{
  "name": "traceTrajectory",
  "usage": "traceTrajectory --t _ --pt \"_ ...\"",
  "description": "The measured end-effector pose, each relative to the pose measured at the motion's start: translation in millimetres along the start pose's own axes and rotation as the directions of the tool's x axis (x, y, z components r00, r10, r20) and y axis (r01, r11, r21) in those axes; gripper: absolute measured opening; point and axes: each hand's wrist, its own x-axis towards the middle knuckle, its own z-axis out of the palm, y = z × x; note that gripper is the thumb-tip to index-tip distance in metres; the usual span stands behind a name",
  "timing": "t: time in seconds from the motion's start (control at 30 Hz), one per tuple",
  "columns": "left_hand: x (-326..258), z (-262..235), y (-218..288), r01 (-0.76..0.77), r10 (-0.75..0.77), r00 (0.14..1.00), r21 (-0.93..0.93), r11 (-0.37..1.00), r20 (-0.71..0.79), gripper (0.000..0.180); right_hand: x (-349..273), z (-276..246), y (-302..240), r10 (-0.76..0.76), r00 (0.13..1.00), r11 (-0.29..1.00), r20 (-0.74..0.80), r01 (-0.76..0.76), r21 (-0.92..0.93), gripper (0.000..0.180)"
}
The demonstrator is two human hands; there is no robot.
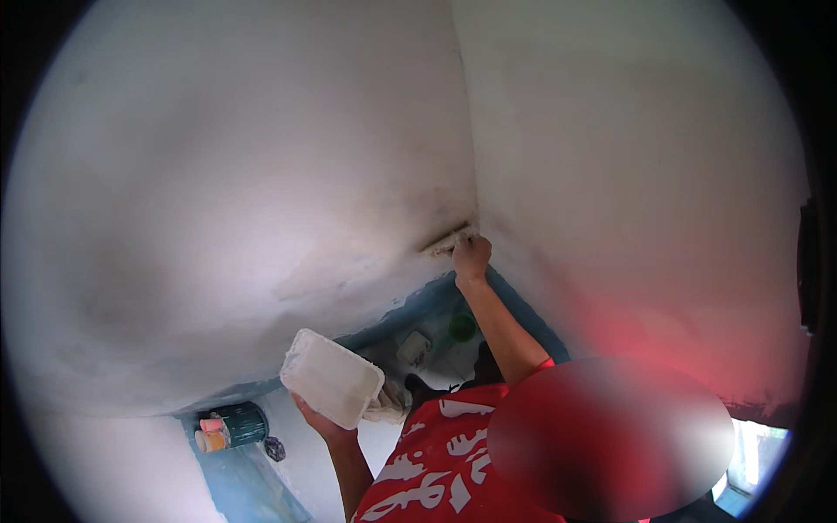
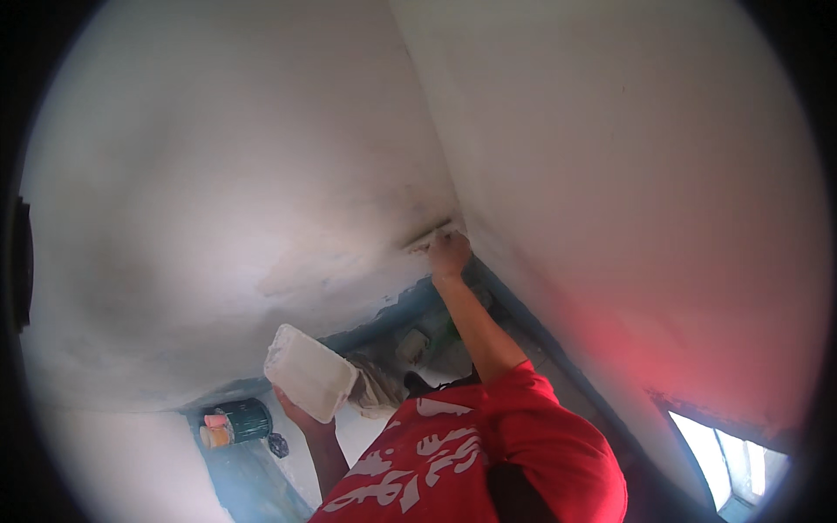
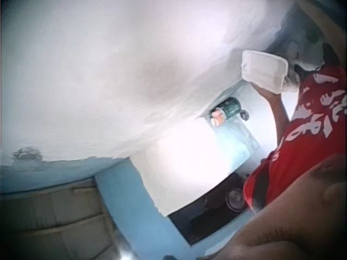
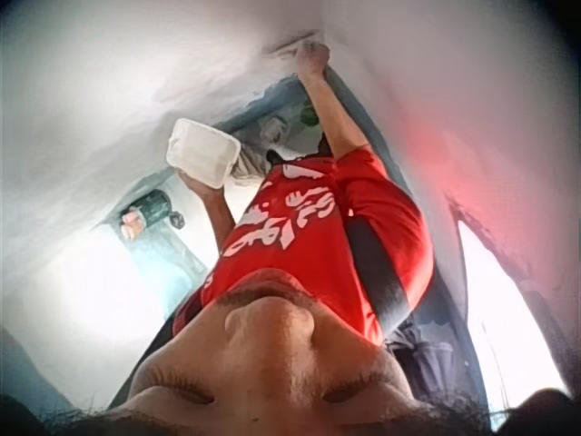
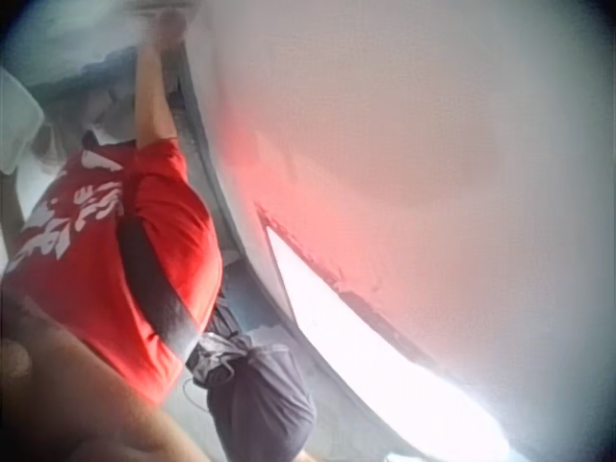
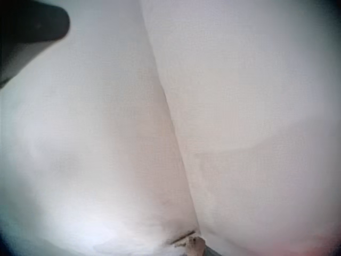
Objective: The person applies white plaster to a wall using a trowel and a container. They repeatedly scoop plaster from the container and spread it across the wall surface, smoothing the material with the trowel.
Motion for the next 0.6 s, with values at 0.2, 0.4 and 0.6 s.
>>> traceTrajectory --t 0.2,0.4,0.6 --pt "-1.5 25.8 -1.0 -0.068 0.066 0.997 0.062 0.996 0.045 0.058 -13.6 -58.8 -165.9 -0.182 0.983 0.815 0.014 0.143 0.561 0.026" --pt "-7.7 37.1 -1.6 -0.027 0.030 0.999 -0.131 0.991 0.017 0.058 -47.4 -108.3 -185.5 -0.237 0.971 0.851 0.039 0.189 0.489 0.017" --pt "-11.4 45.8 -1.2 0.003 0.008 0.998 -0.177 0.984 0.060 0.060 -66.0 -113.2 -155.1 -0.393 0.919 0.850 -0.028 0.375 0.369 0.020"
